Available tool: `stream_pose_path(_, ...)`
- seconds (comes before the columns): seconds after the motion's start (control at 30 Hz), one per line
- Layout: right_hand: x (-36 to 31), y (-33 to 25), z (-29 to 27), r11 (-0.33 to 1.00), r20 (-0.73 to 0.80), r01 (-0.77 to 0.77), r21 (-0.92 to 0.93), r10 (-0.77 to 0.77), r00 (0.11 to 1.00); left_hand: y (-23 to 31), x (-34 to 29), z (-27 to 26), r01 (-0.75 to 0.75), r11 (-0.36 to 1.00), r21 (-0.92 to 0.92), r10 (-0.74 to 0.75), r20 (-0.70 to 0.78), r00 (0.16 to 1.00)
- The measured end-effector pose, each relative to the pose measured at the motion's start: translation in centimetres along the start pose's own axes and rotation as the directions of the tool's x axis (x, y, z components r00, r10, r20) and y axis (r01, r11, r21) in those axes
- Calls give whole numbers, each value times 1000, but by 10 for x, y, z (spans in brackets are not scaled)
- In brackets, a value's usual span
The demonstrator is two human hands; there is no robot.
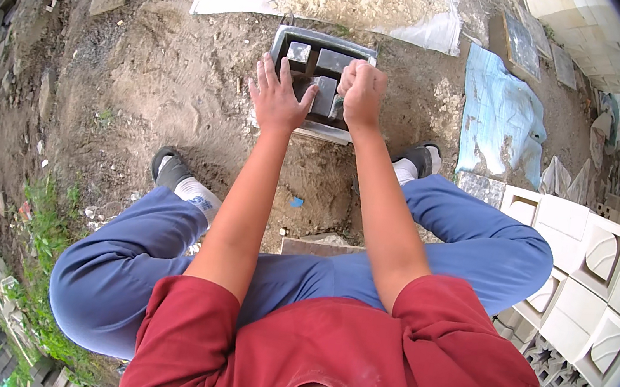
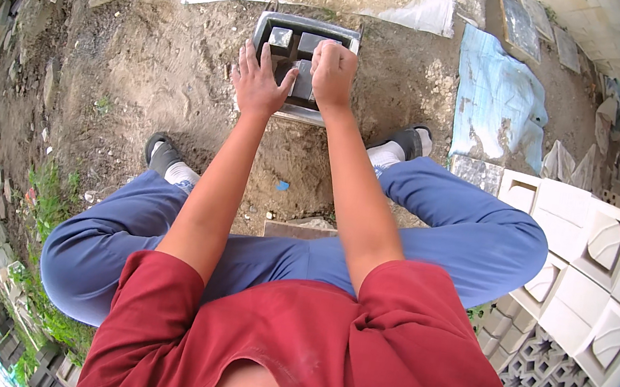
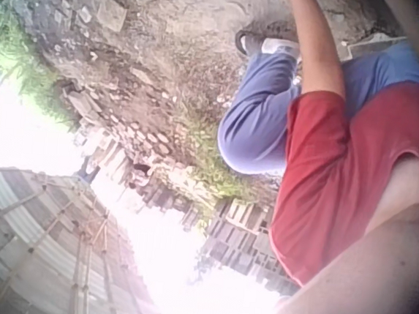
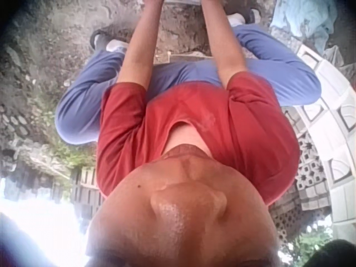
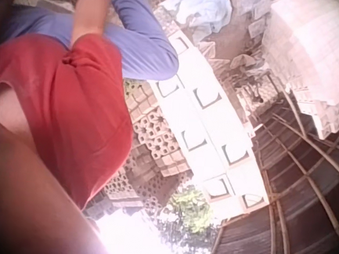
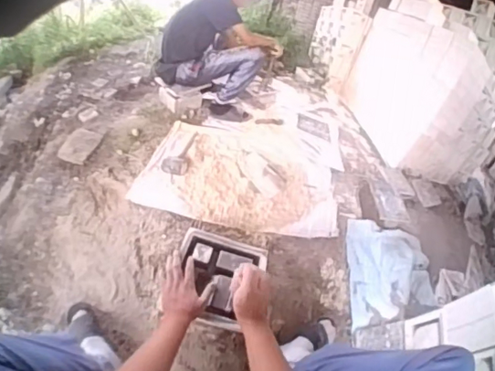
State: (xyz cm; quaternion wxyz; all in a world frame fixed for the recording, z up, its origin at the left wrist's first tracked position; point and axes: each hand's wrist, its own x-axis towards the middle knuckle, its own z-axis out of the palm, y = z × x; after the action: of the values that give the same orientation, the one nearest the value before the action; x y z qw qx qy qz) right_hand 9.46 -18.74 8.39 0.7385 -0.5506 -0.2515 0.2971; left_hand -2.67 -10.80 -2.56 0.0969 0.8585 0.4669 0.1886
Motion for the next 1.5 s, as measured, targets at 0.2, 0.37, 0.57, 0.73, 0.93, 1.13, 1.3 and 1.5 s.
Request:
stream_pose_path(0.2, 9, 30, -23, 971, 127, 216, -101, -203, 971, 11, 3, 0, -15, 1000, 7, 15, -6, 1000)
stream_pose_path(0.37, 10, 11, -11, 965, 94, 153, -215, -135, 986, 5, -1, -5, 2, 999, -36, -1, 20, 1000)
stream_pose_path(0.57, 27, 4, -8, 990, 75, -23, -137, 33, 997, 1, 2, -4, 14, 1000, -3, -14, 56, 998)
stream_pose_path(0.73, 31, 31, -10, 796, 162, 465, -388, -437, 884, 5, 6, -6, -1, 1000, 13, 1, 42, 999)
stream_pose_path(0.93, 46, 29, -17, 905, 50, 249, -345, -247, 968, 8, 3, -9, 15, 1000, 21, -16, 61, 998)
stream_pose_path(1.13, 56, 20, -7, 967, -45, 19, -255, -31, 998, -1, -1, -8, -6, 1000, 5, 6, 34, 999)
stream_pose_path(1.3, 58, 42, -26, 880, 59, 210, -426, -204, 977, 13, 8, -10, -18, 1000, -18, 18, 13, 1000)
stream_pose_path(1.5, 67, 32, -10, 745, 41, 378, -549, -428, 903, 10, 6, -11, 1, 1000, -17, 0, 57, 998)
